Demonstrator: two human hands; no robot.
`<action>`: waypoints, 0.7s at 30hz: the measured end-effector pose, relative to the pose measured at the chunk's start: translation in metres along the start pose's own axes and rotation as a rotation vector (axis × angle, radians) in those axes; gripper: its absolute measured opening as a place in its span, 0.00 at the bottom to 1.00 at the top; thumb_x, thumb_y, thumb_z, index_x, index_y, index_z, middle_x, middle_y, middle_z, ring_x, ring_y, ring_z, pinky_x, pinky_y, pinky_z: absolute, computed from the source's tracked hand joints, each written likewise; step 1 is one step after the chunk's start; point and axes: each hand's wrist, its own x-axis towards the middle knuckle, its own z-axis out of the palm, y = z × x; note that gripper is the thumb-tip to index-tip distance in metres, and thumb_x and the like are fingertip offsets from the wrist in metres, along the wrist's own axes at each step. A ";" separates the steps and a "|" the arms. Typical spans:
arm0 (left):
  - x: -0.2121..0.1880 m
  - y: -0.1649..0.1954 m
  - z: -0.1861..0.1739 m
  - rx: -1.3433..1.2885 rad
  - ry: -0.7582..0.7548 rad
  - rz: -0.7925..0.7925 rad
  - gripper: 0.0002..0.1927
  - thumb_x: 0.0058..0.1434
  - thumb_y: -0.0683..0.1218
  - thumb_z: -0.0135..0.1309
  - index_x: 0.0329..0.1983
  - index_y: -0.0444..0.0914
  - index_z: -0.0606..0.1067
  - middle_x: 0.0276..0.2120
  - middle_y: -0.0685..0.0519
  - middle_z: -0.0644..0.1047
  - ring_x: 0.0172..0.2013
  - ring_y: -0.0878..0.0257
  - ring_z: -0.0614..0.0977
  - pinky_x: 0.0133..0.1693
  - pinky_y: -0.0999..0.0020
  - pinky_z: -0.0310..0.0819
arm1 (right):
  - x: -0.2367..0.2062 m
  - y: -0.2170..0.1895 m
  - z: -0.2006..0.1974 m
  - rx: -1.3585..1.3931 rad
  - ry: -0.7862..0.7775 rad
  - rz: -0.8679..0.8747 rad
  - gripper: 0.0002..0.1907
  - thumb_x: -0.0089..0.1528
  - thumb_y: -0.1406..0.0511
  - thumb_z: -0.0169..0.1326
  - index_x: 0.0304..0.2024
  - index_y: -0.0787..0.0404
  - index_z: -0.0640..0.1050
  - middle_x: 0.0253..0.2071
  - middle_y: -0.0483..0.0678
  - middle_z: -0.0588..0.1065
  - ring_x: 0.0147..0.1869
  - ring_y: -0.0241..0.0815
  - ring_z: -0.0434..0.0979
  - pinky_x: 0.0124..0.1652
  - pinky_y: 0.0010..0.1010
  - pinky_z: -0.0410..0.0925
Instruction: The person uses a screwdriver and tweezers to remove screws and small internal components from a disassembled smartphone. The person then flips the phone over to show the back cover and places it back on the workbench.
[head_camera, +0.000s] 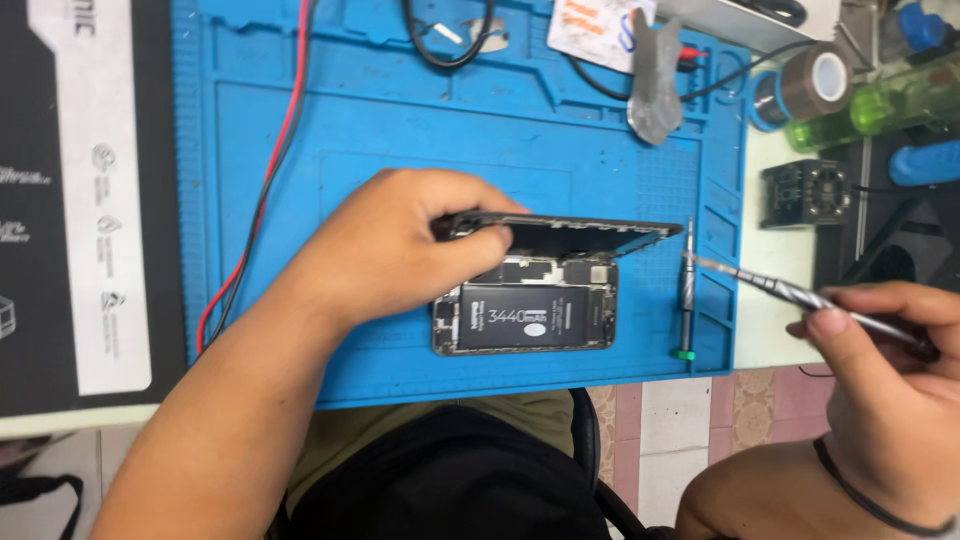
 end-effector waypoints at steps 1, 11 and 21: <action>0.000 0.001 0.000 0.016 0.003 -0.011 0.15 0.56 0.47 0.57 0.45 0.41 0.84 0.33 0.55 0.86 0.32 0.68 0.85 0.37 0.72 0.80 | 0.002 0.008 -0.003 -0.016 0.029 -0.010 0.09 0.67 0.74 0.61 0.47 0.64 0.76 0.41 0.48 0.78 0.44 0.36 0.81 0.48 0.22 0.74; 0.001 0.007 0.002 0.016 -0.013 -0.071 0.13 0.57 0.44 0.59 0.45 0.41 0.84 0.34 0.55 0.87 0.35 0.69 0.86 0.38 0.72 0.80 | 0.032 0.065 0.047 -0.258 0.013 -0.142 0.09 0.65 0.72 0.67 0.47 0.66 0.81 0.41 0.45 0.80 0.43 0.31 0.79 0.44 0.21 0.71; -0.002 0.009 0.003 0.076 -0.004 -0.062 0.12 0.56 0.45 0.60 0.44 0.41 0.84 0.34 0.56 0.88 0.35 0.69 0.87 0.38 0.73 0.81 | 0.057 0.017 0.045 -0.819 -0.504 -0.291 0.29 0.53 0.67 0.66 0.59 0.52 0.79 0.28 0.52 0.78 0.30 0.50 0.79 0.32 0.38 0.71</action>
